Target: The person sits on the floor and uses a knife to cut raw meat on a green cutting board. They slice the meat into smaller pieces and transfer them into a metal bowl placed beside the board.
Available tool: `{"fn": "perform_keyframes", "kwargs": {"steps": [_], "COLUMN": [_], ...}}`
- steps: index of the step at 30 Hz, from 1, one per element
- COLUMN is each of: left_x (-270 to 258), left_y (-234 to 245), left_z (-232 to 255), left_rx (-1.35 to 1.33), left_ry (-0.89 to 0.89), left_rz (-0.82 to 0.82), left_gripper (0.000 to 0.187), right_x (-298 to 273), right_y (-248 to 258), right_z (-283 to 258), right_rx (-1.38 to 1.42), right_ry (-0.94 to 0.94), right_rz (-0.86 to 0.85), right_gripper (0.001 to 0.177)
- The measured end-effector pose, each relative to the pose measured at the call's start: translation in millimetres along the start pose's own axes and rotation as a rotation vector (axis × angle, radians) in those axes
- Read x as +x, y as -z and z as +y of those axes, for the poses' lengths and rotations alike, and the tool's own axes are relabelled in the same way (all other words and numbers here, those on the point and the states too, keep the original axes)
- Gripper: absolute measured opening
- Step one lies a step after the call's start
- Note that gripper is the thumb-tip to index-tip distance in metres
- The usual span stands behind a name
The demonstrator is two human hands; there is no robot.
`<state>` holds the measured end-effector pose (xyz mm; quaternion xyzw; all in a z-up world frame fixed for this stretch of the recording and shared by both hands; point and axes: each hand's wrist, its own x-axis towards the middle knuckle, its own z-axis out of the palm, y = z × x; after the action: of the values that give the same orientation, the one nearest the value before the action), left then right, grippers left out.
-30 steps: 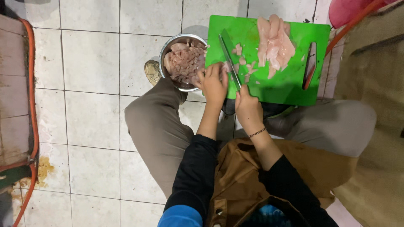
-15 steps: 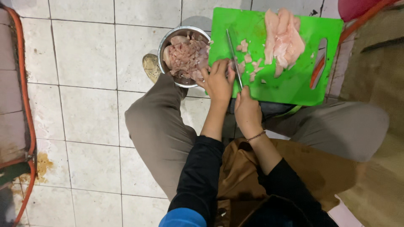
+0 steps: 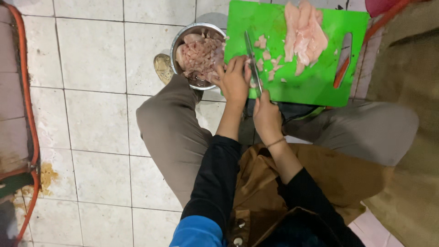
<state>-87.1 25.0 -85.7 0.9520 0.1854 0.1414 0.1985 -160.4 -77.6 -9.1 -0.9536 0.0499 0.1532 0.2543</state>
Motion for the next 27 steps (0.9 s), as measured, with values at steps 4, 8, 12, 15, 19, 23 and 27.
{"fn": "perform_keyframes", "kwargs": {"steps": [4,8,12,15,19,23,27], "left_x": [1.4,9.0,12.4,8.9,9.5,8.2,7.3], "left_y": [0.5,15.8,16.4,11.6,17.0,14.8,11.8], "left_z": [-1.0,-7.7,-10.8,-10.6,-4.7,-4.0,-3.7], "left_rx": [-0.053,-0.232,-0.207,-0.152,-0.114,-0.068,-0.066], "left_ry": [-0.035,-0.045,-0.072,-0.037,-0.021,-0.022,-0.006], "left_rz": [-0.007,-0.093,-0.134,-0.157,-0.115,-0.083,-0.078], "left_gripper": [0.024,0.032,0.034,0.027,0.024,0.024,0.026], "right_x": [50.8,74.4,83.1,71.9,43.5,16.4,26.3], "right_y": [-8.7,-4.9,-16.2,-6.4,17.4,11.5,-5.7], "right_z": [-2.8,-14.9,-0.9,-3.4,-22.2,-21.5,-8.7], "right_rx": [-0.037,0.007,-0.023,0.022,0.003,0.009,-0.025], "right_ry": [-0.003,0.008,0.035,0.081,0.054,-0.081,-0.051], "right_rz": [-0.042,-0.085,-0.077,-0.075,-0.068,-0.141,-0.12], "right_gripper": [0.034,0.039,0.044,0.04,0.039,0.042,0.042]}}
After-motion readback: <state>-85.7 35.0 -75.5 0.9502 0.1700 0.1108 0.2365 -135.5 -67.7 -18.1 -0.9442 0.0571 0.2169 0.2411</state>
